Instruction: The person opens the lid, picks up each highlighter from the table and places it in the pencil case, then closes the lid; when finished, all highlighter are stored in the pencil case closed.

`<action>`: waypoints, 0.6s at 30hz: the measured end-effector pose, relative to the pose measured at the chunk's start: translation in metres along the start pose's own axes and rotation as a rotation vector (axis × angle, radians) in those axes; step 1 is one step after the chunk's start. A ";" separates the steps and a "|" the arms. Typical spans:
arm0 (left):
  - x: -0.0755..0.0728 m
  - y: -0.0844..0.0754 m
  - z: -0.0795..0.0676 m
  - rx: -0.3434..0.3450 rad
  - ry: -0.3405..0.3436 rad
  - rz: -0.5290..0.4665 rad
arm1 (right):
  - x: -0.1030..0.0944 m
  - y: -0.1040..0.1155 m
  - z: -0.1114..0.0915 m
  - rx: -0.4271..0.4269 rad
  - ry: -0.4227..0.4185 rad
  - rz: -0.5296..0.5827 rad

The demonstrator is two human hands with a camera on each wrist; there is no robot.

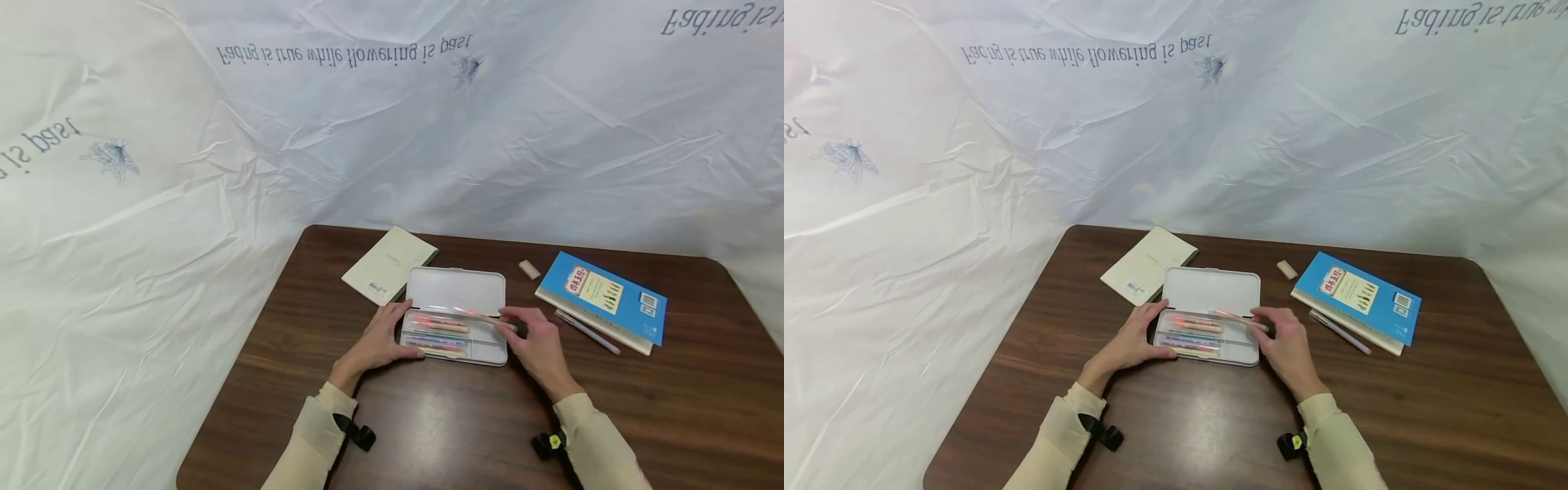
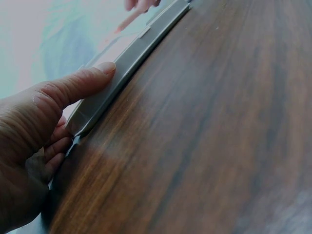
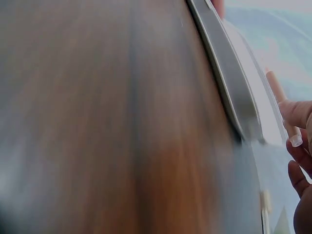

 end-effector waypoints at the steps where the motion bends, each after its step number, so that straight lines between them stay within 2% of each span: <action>1: 0.000 0.000 0.000 -0.001 0.000 -0.001 | 0.004 0.004 0.003 -0.016 0.017 0.003; 7: 0.002 0.001 0.001 -0.005 0.012 0.001 | 0.025 0.024 0.014 -0.086 0.089 0.049; 18: 0.000 0.002 0.001 -0.003 0.003 0.002 | 0.052 0.044 0.025 -0.097 0.208 0.063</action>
Point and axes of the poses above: each hand's wrist, its own z-axis towards the middle knuckle, its own x-axis out of the palm, y = z × x, the point moved 5 cm from there along z, towards the middle knuckle, and after that the axes turned 9 degrees about -z, right-handed, at the moved point
